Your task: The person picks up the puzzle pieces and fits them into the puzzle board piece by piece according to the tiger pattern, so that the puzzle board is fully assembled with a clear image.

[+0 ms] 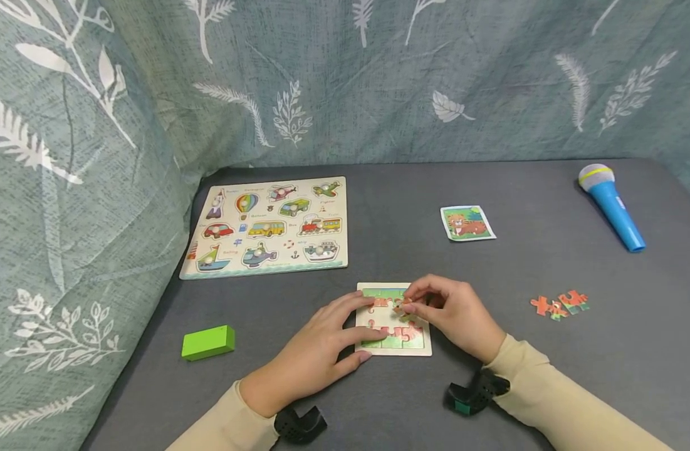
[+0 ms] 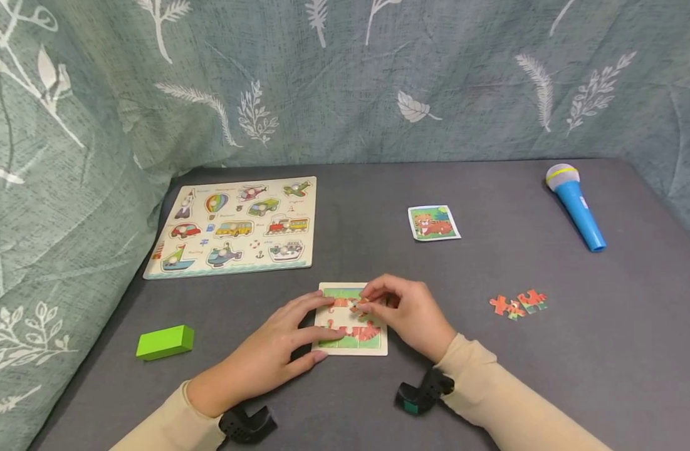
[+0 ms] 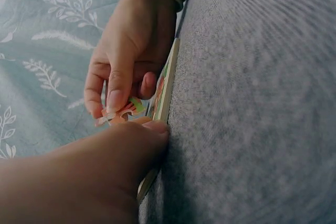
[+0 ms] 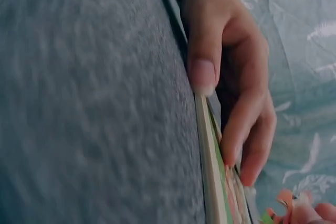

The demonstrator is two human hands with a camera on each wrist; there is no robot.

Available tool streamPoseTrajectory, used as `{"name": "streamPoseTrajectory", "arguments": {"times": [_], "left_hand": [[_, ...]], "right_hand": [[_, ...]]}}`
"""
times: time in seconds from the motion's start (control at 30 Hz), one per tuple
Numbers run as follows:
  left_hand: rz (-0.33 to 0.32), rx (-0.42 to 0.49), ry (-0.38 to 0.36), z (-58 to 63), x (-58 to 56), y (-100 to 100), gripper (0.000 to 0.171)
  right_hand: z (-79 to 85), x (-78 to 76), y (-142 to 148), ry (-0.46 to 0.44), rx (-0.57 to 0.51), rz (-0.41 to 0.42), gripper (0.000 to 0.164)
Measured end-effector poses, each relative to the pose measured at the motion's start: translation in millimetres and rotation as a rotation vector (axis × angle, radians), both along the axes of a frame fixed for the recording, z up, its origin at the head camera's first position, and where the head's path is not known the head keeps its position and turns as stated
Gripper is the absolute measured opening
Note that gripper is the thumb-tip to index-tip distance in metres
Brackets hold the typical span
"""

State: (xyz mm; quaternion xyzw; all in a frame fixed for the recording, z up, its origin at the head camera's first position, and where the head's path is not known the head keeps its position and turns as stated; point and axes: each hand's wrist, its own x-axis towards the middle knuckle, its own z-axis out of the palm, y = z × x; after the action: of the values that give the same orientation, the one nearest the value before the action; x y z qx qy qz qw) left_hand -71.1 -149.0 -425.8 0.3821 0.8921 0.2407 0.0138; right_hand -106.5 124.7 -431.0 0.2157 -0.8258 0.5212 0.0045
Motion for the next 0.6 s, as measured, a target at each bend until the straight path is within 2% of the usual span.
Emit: {"name": "streamPoseTrajectory", "arguments": {"times": [0.1, 0.23, 0.33, 0.47, 0.6], "left_hand": [[-0.007, 0.0, 0.015, 0.0, -0.6, 0.3, 0.037], [-0.01, 0.003, 0.042, -1.5, -0.7, 0.4, 0.037], [-0.004, 0.001, 0.043, -1.7, -0.2, -0.4, 0.037], [-0.004, -0.002, 0.051, -1.1, 0.3, -1.3, 0.038], [-0.008, 0.007, 0.074, -1.0, 0.4, -0.4, 0.038]], "right_hand": [[-1.7, 1.2, -1.7, 0.068, -0.041, 0.005, 0.023], [-2.5, 1.9, -4.6, 0.14, -0.048, -0.026, 0.019], [-1.6, 3.1, -9.6, 0.133, -0.023, -0.054, 0.021], [-1.3, 4.8, -16.5, 0.101, -0.024, -0.008, 0.022], [-1.6, 6.9, -17.8, 0.123, 0.014, 0.006, 0.022]]}}
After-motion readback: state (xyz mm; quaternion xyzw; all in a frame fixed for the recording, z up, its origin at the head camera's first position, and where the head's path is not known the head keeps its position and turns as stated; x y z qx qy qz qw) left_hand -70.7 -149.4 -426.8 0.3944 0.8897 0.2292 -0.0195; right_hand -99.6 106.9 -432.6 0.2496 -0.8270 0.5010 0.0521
